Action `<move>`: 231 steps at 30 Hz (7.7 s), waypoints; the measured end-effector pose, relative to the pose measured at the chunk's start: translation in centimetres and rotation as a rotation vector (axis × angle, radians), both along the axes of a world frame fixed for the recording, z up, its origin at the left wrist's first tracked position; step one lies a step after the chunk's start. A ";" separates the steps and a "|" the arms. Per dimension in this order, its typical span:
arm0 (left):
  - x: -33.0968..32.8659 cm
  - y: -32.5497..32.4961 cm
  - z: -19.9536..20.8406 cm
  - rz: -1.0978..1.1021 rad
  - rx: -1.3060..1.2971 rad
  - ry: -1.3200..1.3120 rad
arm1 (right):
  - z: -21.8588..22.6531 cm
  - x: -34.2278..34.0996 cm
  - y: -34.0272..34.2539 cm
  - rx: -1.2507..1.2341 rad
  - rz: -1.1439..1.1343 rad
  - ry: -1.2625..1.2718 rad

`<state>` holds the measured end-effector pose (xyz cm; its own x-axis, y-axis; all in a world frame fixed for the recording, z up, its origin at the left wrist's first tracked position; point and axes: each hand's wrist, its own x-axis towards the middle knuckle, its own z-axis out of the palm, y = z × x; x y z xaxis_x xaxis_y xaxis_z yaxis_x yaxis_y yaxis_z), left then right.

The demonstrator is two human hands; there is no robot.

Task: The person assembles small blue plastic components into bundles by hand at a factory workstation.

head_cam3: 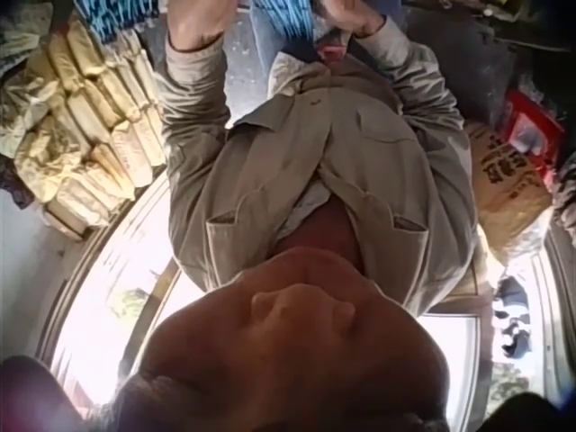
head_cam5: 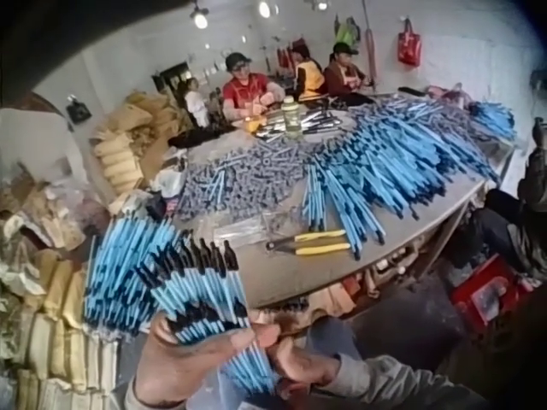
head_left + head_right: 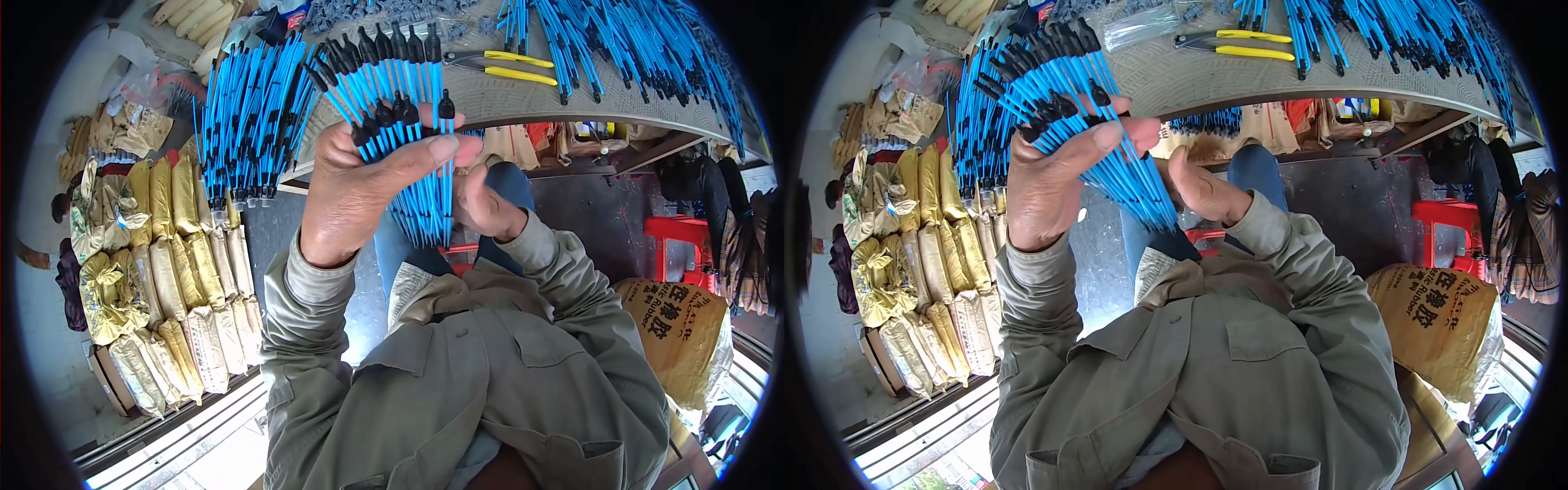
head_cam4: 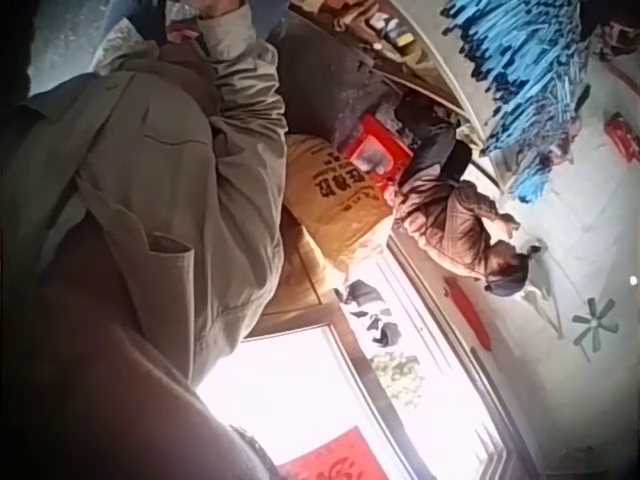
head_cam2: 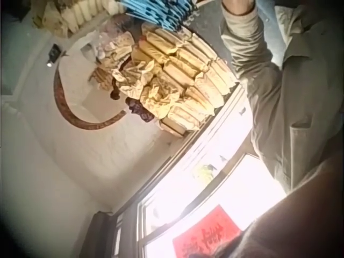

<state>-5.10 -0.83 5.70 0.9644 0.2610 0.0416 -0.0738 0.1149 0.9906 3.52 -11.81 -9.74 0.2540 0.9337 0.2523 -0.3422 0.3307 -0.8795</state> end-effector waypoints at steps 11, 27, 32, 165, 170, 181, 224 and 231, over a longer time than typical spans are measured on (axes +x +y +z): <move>0.7 0.2 1.7 0.040 -0.094 0.056 | -0.6 -1.4 0.3 0.059 0.263 0.235; 0.7 1.2 2.8 -0.072 -0.050 0.054 | -21.3 -2.4 -1.4 -0.024 -0.269 -1.109; -0.8 2.1 1.8 -0.127 -0.118 -0.046 | -15.3 -1.2 -2.5 -0.055 -0.041 -0.896; 2.3 4.8 -11.9 0.193 -0.167 -0.052 | 8.8 6.3 1.6 0.087 -0.946 -1.371; 2.5 4.7 -11.7 0.186 -0.190 -0.063 | 8.8 6.5 1.4 0.064 -0.904 -1.371; 2.5 5.0 -11.9 0.175 -0.139 -0.071 | 8.5 6.1 2.0 0.084 -0.914 -1.277; 2.1 5.5 -11.4 0.006 -0.071 -0.017 | 9.0 6.5 2.0 0.090 -0.708 -1.152; 2.5 5.1 -10.9 0.037 -0.050 -0.040 | 10.4 7.5 2.0 0.153 -0.642 -1.327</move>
<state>-2.56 4.28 -5.18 0.9521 0.2988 0.0656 -0.1180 0.1608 0.9799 11.00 -9.82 0.63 0.1135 0.6972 0.7078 0.9013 0.2275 -0.3686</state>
